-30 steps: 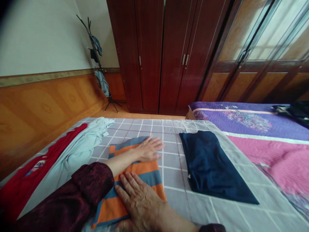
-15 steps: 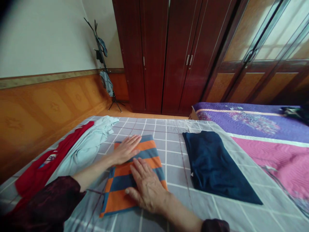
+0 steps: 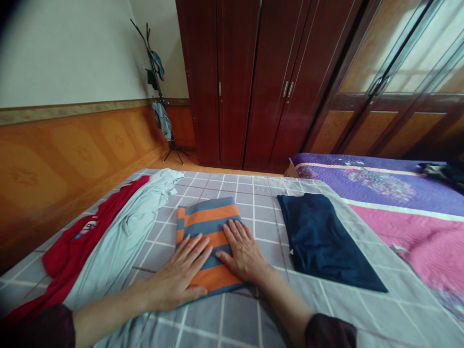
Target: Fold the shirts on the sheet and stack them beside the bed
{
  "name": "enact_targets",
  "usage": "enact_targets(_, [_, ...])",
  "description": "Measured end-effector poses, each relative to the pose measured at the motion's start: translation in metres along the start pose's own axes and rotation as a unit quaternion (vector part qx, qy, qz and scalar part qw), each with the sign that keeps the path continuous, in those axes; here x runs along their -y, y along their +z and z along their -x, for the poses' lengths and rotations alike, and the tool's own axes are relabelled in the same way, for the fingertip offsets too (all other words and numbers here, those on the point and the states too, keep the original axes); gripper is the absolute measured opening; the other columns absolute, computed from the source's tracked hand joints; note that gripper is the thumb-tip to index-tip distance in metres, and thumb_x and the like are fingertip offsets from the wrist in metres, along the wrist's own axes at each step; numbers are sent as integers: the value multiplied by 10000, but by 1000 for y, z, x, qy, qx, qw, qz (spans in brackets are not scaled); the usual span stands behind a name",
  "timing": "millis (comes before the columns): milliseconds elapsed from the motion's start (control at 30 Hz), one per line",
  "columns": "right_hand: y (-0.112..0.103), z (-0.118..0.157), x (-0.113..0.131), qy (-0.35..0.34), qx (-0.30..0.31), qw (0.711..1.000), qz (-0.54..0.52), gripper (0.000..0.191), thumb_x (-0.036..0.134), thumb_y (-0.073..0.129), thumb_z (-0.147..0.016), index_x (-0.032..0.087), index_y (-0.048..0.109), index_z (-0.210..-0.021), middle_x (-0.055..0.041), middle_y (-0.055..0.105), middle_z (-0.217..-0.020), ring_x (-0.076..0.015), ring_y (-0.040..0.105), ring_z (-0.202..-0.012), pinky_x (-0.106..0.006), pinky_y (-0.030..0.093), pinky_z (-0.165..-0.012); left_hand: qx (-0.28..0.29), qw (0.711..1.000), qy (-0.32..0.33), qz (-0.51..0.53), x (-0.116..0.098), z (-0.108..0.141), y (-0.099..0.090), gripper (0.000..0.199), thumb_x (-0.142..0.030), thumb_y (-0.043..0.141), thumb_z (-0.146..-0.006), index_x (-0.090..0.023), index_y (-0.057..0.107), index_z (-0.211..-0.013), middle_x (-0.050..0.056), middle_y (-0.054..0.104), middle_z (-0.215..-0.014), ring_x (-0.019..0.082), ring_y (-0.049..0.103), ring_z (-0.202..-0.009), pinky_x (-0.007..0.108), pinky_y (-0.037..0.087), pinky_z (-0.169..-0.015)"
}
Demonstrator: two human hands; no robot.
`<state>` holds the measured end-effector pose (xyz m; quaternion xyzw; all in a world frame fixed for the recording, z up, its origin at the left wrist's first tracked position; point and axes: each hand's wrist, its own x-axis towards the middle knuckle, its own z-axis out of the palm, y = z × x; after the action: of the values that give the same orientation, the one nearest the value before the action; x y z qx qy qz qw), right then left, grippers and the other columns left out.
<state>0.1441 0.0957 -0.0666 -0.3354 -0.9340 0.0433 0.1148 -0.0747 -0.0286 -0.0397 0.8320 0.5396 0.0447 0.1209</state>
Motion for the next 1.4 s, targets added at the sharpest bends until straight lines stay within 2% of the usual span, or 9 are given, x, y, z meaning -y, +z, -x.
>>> enact_targets(133, [-6,-12,-10,121,-14,992,26,696,566,365,-928,93,362,-1438,-188,309,-1487,-333,241,-1388,-526,243,-1107,17,998,-50,24,-8,26,11,798,-612,417,-888,-221,90,-1503,106,-30,-1549,359,-45,-1419,592,163,-1129])
enact_targets(333, [-5,-54,10,-24,15,1000,6,676,601,373,-918,191,344,-1454,-99,252,-1529,-266,194,-1411,-434,184,-1140,8,998,-68,5,-6,30,19,858,-593,480,-867,-226,26,-1495,115,-86,-1534,381,-76,-1406,618,167,-1112])
enact_targets(500, [-8,-72,-27,126,8,991,37,616,519,282,-969,128,355,-1439,-146,332,-1487,-301,273,-1373,-475,230,-1096,-18,997,-73,3,1,50,31,892,-628,445,-865,-248,-87,-1473,110,-95,-1524,373,-10,-1409,591,219,-1111])
enact_targets(633, [-23,-38,-41,184,-2,981,58,522,450,363,-957,96,505,-1313,-182,441,-1397,-321,381,-1293,-457,300,-1043,-14,995,-87,37,18,62,24,812,-607,433,-880,-266,30,-1498,79,43,-1545,316,120,-1421,512,268,-1128])
enact_targets(733, [-36,-2,-24,186,5,981,55,418,452,399,-940,149,659,-1064,-145,608,-1148,-283,540,-1098,-380,401,-921,-64,986,-141,68,41,42,-1,640,-537,333,-936,-218,243,-1484,68,224,-1535,251,255,-1401,423,300,-1133])
enact_targets(833, [-47,23,-1,236,38,971,-7,366,481,456,-895,191,679,-866,-97,653,-915,-245,618,-877,-325,429,-745,-140,974,-162,67,72,-2,-28,591,-461,337,-930,-144,345,-1428,98,362,-1478,231,319,-1371,388,279,-1137])
enact_targets(1067, [-52,33,18,349,49,917,-187,111,292,616,-686,185,604,-660,-47,630,-683,-208,604,-703,-265,349,-576,-51,978,-186,75,115,-97,-52,504,-403,527,-770,-129,547,-1193,145,607,-1202,290,553,-1128,370,417,-960])
enact_targets(1267, [-38,41,20,352,26,869,-348,168,199,548,-698,156,626,-841,6,624,-635,-118,566,-545,-188,345,-457,9,978,-166,123,114,-108,-54,379,-409,550,-660,-170,635,-942,41,692,-959,273,619,-947,321,471,-814])
enact_targets(1400, [-37,47,22,346,5,827,-444,300,223,466,-718,127,619,-957,1,625,-662,-95,526,-486,-183,380,-424,-16,966,-163,199,110,-105,-55,471,-464,548,-644,-164,623,-999,53,676,-1064,290,583,-1065,329,462,-882])
